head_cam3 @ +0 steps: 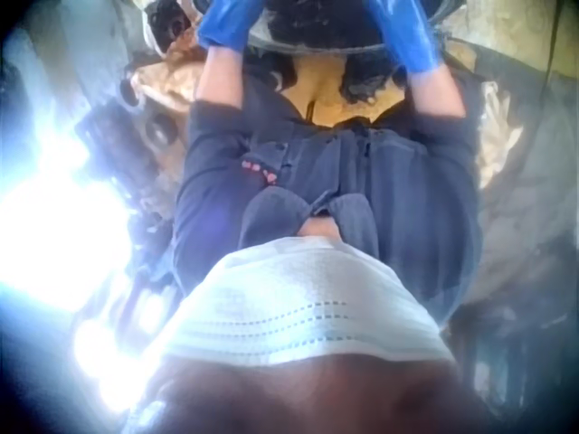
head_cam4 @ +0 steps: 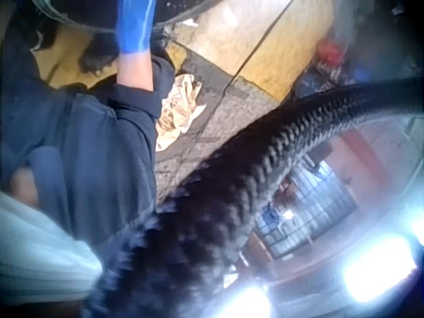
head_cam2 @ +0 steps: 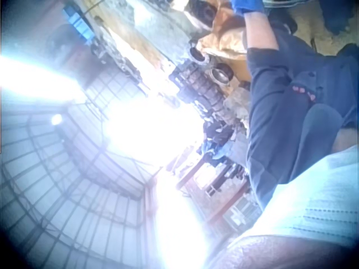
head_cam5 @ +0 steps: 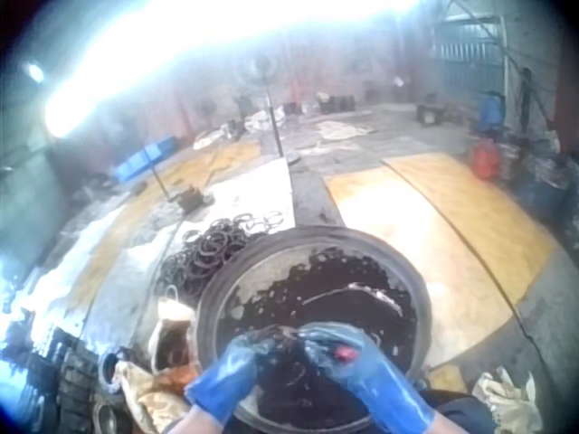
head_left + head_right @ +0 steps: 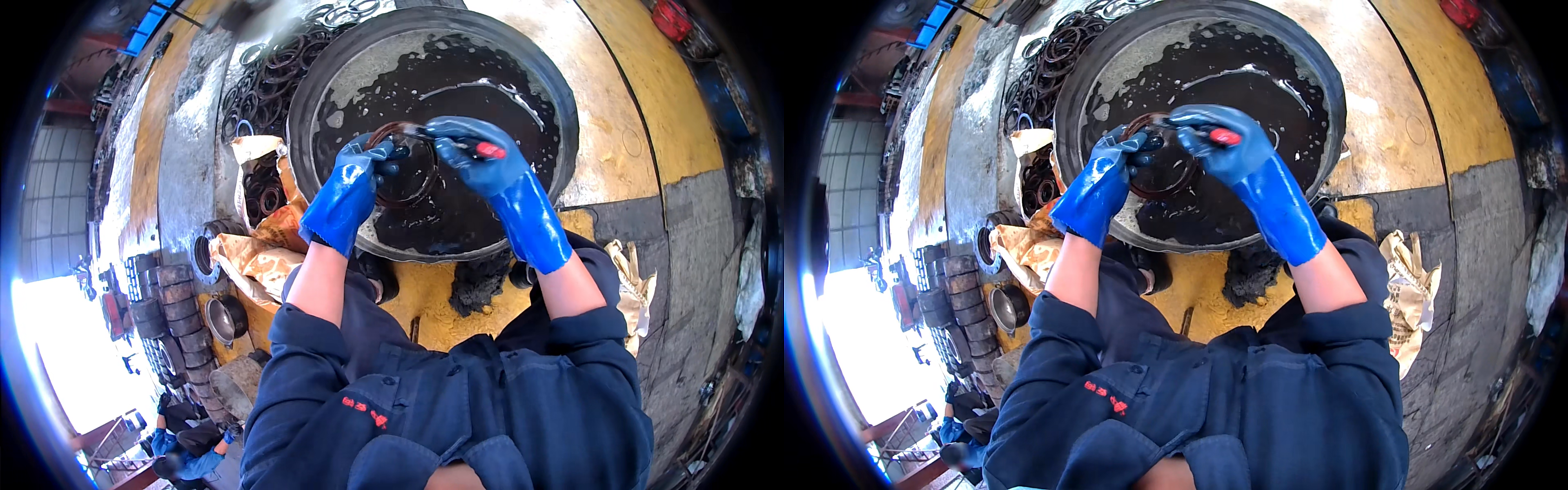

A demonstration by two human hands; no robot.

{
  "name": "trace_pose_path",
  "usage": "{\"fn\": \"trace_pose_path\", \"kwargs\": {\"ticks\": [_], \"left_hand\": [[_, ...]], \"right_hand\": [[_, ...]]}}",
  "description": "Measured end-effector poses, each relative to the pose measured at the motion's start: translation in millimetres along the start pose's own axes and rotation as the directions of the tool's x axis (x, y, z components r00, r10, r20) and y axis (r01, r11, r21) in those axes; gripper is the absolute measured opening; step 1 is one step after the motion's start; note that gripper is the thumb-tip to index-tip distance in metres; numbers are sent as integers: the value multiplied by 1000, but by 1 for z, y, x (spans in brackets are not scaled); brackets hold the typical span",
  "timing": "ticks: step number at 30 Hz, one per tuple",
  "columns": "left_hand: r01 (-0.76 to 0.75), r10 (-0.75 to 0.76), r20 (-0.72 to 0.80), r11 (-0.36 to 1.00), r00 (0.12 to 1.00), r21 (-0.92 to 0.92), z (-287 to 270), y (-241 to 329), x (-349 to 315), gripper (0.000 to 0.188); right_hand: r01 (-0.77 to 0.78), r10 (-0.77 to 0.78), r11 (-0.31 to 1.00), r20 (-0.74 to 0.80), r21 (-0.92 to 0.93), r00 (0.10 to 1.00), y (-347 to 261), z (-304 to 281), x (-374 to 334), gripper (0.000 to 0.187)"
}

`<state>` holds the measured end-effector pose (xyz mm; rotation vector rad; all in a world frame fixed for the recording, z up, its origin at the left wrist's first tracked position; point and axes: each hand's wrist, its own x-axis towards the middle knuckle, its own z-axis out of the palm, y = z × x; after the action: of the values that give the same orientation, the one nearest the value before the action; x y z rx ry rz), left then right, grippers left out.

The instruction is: The person repeatedly picks up small metal rings from a pile, dips them into a container of black viscous liquid, and uses a brush to coat them thoroughly. After coating, the person places the rings into a large sack. The process is repeated continuously for multiple rings.

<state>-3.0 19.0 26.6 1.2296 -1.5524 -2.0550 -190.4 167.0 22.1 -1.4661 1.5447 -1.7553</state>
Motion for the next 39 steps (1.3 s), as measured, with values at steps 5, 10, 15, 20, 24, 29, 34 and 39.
{"fn": "trace_pose_path", "kwargs": {"ticks": [5,10,15,20,24,29,34,39], "left_hand": [[8,-10,-11,995,1000,-101,8,-4,3,29],[-10,-4,-74,981,997,-194,-4,-8,19,28],[-127,103,-130,972,986,-197,-2,-9,21,29],[-191,173,-137,972,975,-137,4,-16,21,26],[-203,190,-120,974,974,-105,4,-19,21,27],[-161,155,-66,983,986,-93,10,-16,16,29],[-182,182,-2,982,983,-39,15,-10,6,25],[-206,208,32,977,978,-62,13,-10,6,21]], "right_hand": [[103,-113,964,-28,-244,993,6,9,3,28],[-451,442,891,-131,-46,887,25,6,-9,19],[-753,774,611,15,246,633,50,17,-25,20],[-836,852,488,72,249,519,60,32,-42,24],[-790,790,613,0,8,613,47,16,-31,24],[-168,141,965,-144,-200,980,21,12,-15,23],[-611,611,783,-41,-116,790,25,21,-21,30],[-740,732,615,152,273,664,51,26,-24,35]]}}
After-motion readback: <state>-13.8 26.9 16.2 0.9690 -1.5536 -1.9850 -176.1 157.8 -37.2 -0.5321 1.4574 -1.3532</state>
